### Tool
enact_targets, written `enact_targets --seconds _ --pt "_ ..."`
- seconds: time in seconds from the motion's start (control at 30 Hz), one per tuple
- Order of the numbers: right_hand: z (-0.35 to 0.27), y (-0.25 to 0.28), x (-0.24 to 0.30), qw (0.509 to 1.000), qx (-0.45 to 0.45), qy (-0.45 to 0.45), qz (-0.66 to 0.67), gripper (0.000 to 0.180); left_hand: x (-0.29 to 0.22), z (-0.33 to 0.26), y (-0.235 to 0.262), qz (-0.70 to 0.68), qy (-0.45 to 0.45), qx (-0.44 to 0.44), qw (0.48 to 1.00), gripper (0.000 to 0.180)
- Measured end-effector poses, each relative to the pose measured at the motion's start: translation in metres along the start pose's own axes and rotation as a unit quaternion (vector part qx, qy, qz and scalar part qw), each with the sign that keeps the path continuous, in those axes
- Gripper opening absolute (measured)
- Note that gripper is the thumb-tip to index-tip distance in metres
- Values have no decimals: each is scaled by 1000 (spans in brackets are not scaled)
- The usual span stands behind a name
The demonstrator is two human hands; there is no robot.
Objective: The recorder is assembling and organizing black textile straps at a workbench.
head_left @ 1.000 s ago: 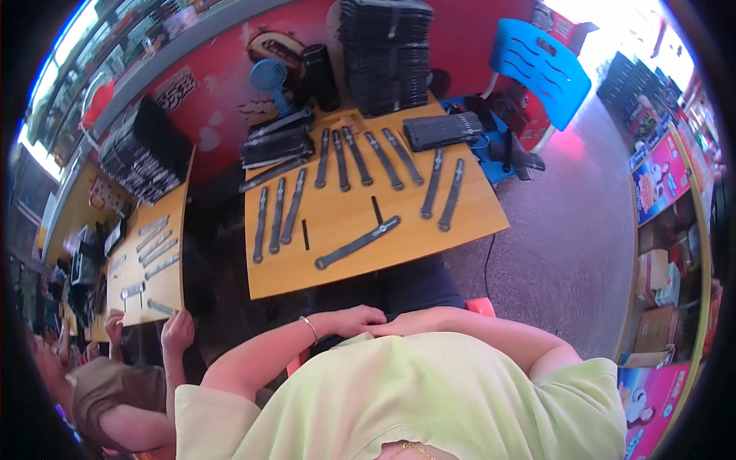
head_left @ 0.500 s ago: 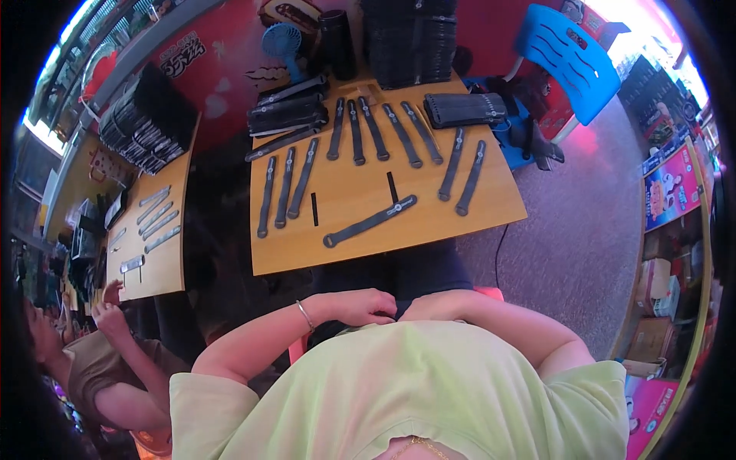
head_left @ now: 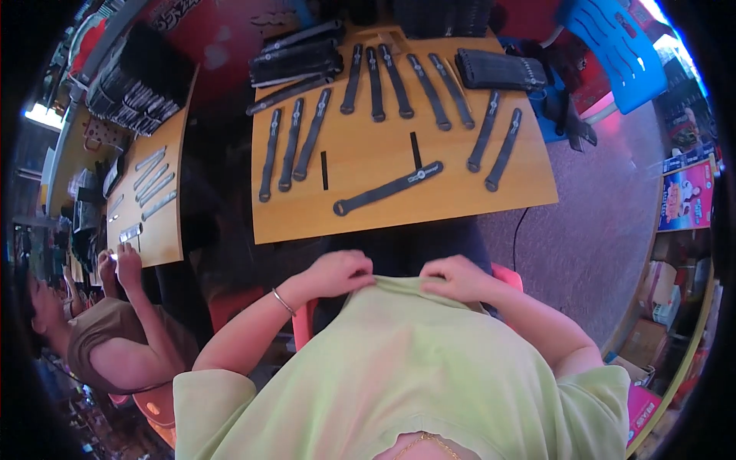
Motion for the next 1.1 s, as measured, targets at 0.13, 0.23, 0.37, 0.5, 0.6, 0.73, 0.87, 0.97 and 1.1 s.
enact_targets --seconds 0.13,0.23,0.37,0.5,0.6,0.73,0.87,0.97,1.1 --pt "7 9 -1 988 -108 109 35 15 -3 -1 -3 -150 -14 -39 988 18" --pt "7 4 -8 994 49 52 -89 15 -8 -4 -9 -163 -62 -14 985 16" --pt "16 26 -11 956 -173 75 -223 14 -4 0 1 -10 28 -57 998 12" --pt "10 59 25 995 -52 41 72 11 -15 -1 33 -128 2 -106 986 12" --pt "5 90 37 978 -181 75 74 11 -18 2 41 -265 35 -124 956 10" --pt "6 130 31 922 -369 116 4 11 -7 14 60 -241 70 -293 923 11" --pt "22 136 50 921 -378 93 -15 15 0 33 76 42 128 -412 901 22" --pt "49 127 48 891 -375 181 -182 23 7 37 74 114 148 -393 900 31" --pt "71 120 52 875 -378 200 -227 27 16 35 69 119 134 -387 905 30"
Point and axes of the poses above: each hand's wrist, its own z-axis towards the middle knuckle, its own y-axis out of the back of the hand, x = y × z, the point moved 3 cm from there along z, towards the middle knuckle, and after that the axes turned 7 degrees about z, right-handed, at the moved point
